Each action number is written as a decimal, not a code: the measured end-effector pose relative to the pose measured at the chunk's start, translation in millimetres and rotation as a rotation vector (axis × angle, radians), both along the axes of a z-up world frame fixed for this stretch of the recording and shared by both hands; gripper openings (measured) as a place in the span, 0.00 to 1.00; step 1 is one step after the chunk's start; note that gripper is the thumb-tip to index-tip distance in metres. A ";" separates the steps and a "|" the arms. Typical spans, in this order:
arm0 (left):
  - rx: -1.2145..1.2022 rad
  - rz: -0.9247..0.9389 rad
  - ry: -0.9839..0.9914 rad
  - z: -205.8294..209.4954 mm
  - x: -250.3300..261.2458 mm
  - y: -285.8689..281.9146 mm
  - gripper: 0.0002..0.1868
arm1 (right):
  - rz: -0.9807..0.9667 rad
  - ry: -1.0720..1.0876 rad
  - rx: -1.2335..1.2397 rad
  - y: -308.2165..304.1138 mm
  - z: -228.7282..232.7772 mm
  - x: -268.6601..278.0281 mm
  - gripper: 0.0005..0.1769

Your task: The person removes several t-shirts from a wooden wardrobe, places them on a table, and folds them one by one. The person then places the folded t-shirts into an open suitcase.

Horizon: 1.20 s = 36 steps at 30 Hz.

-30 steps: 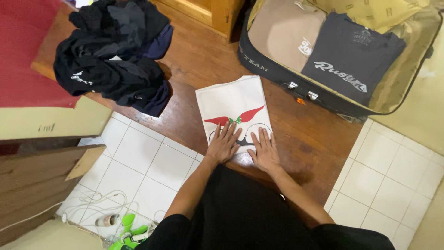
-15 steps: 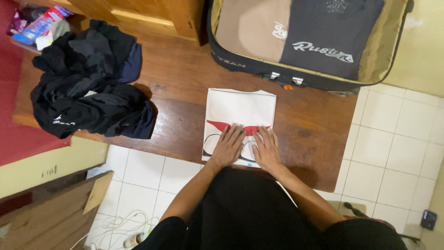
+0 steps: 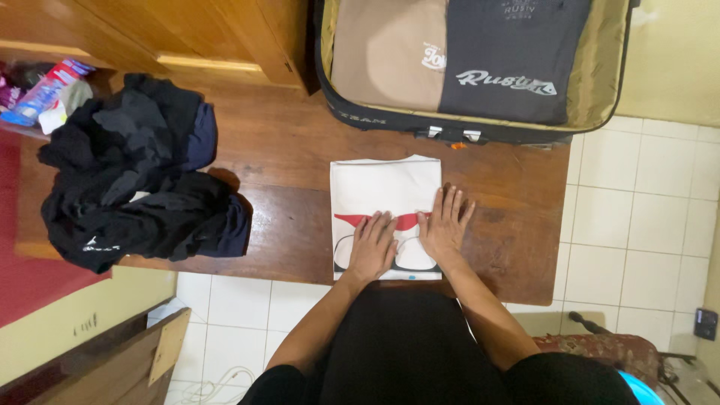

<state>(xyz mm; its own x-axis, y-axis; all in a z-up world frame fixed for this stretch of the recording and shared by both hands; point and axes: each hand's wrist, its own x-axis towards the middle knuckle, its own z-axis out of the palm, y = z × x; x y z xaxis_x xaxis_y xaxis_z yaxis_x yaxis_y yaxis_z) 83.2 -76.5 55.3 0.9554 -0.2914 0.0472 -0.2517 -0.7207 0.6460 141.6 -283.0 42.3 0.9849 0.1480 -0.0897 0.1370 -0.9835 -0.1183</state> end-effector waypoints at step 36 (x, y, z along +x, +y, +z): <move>0.185 0.214 0.065 -23.0 -8.6 69.5 0.38 | 0.651 0.063 0.083 130.2 6.3 100.8 0.32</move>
<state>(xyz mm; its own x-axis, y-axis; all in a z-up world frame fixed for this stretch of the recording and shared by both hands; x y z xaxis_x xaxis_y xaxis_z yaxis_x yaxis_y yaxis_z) 74.6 -7.0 32.3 0.9954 -0.0813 -0.0512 -0.0441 -0.8599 0.5085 242.4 -152.8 48.7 0.6854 0.7203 -0.1070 0.6909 -0.6896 -0.2171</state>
